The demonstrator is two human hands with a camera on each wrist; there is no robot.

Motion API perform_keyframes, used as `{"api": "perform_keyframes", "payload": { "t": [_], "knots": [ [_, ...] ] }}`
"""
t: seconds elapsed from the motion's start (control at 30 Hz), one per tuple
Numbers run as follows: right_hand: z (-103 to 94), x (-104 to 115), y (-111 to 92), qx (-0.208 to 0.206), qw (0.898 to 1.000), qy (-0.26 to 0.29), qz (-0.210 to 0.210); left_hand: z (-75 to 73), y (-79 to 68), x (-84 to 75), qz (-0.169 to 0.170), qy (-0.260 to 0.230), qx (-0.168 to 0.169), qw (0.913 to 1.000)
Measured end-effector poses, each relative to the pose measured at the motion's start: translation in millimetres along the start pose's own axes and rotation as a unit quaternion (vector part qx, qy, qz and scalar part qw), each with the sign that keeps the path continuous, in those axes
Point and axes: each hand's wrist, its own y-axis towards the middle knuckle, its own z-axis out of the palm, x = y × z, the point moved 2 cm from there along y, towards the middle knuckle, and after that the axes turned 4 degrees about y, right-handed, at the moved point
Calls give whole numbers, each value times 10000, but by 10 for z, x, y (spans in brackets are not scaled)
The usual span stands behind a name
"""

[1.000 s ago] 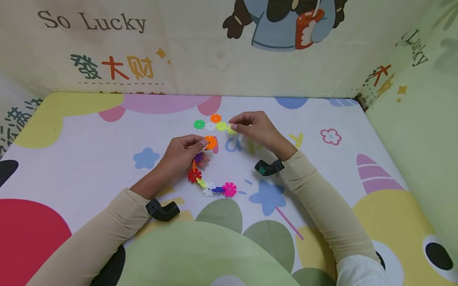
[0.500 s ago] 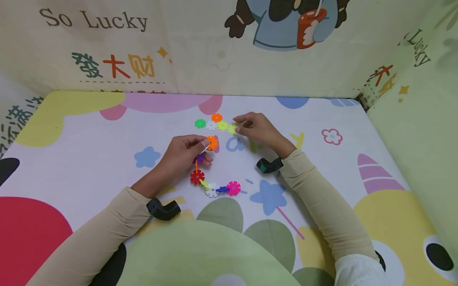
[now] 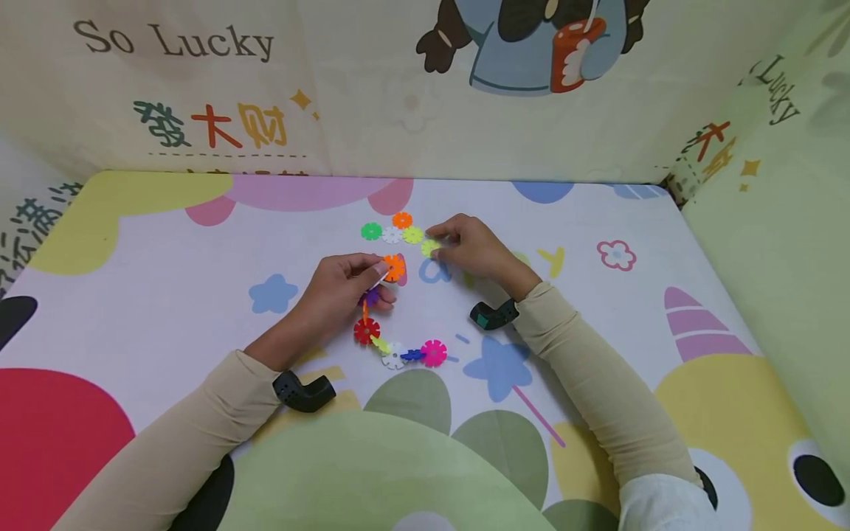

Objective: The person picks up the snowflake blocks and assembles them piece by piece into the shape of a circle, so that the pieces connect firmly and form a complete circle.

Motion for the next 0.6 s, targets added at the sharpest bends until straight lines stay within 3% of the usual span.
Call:
{"api": "perform_keyframes", "payload": {
  "t": [0.6],
  "knots": [
    [22, 30, 7, -97, 9983, -571, -47, -2, 19, 21, 53, 154, -65, 9998]
  ]
}}
